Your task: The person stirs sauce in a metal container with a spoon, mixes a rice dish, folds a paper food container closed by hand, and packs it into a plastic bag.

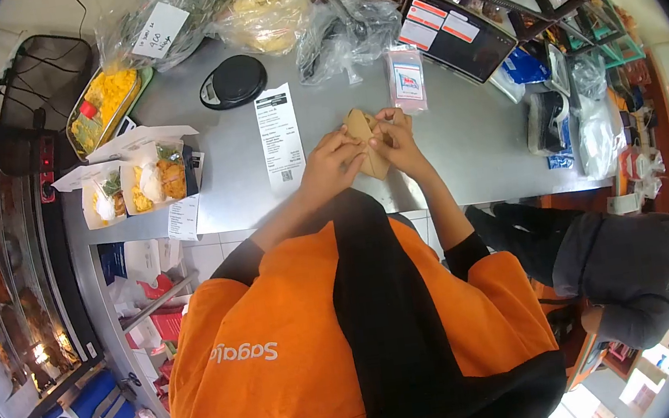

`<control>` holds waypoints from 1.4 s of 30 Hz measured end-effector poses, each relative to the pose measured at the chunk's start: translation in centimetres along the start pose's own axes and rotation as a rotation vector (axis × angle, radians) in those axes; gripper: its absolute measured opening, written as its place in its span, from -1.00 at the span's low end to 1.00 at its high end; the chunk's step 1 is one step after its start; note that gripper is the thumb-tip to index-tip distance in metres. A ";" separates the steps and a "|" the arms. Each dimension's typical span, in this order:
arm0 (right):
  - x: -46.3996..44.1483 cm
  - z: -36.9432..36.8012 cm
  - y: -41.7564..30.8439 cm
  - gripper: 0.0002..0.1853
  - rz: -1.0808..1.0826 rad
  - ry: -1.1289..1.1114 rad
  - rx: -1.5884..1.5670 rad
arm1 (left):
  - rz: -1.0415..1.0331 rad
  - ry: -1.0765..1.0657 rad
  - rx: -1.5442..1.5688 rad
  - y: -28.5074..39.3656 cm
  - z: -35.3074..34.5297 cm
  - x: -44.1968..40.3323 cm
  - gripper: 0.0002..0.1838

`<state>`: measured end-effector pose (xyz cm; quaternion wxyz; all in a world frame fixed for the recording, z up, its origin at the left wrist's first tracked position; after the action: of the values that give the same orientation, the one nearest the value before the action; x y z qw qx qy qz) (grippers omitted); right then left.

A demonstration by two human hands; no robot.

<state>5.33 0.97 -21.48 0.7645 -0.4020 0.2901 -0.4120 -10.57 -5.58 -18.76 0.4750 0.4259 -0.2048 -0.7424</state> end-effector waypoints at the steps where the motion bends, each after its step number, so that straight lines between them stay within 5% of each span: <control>1: 0.1 0.0 -0.1 -0.85 0.002 0.003 -0.002 | 0.000 0.001 0.000 0.1 0.0 0.0 -0.79; 6: 0.3 -0.5 0.2 -0.85 -0.023 0.030 0.031 | 0.175 -0.025 0.010 -0.7 -0.1 -0.4 -0.82; 13: 0.3 -1.0 0.6 -0.83 -0.010 0.066 0.073 | -0.017 0.045 -0.087 -0.5 -0.4 -0.5 -0.83; 15: 0.7 -1.2 0.8 -0.83 -0.011 0.096 0.038 | 0.146 0.039 0.030 -0.1 -0.1 -0.8 -0.82; 25: 0.7 -1.7 0.4 -0.82 -0.111 0.138 0.122 | 0.094 -0.059 -0.048 -0.1 -0.1 -1.3 -0.85; 32: 1.3 -2.2 -0.2 -0.82 -0.035 0.182 0.173 | 0.297 0.033 0.121 -0.8 -0.5 -1.5 -0.87; 38: -0.5 -1.0 2.3 -0.67 0.046 0.296 -0.064 | 0.204 0.024 0.046 -1.2 -2.0 -1.2 -0.85; 40: -3.3 2.6 4.8 -0.60 0.029 0.319 0.099 | 0.158 0.046 0.002 -0.7 -2.2 -1.3 -0.82; 42: -6.2 7.0 7.2 -0.49 0.016 0.627 0.597 | 0.169 0.041 -0.034 -0.1 -2.2 -1.2 -0.82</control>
<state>10.56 11.43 -23.32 0.7252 -0.0163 0.3799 -0.5740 -8.62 -4.30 -19.50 0.5474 0.4141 -0.2174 -0.6940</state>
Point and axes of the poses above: each hand's wrist, its own x-axis away from the middle knuckle, its own z-axis out of the back of the hand, y = z × x, the point moved 4 cm from there along -x, towards the middle knuckle, and after that the axes turned 4 degrees about -y, right-handed, at the moved point
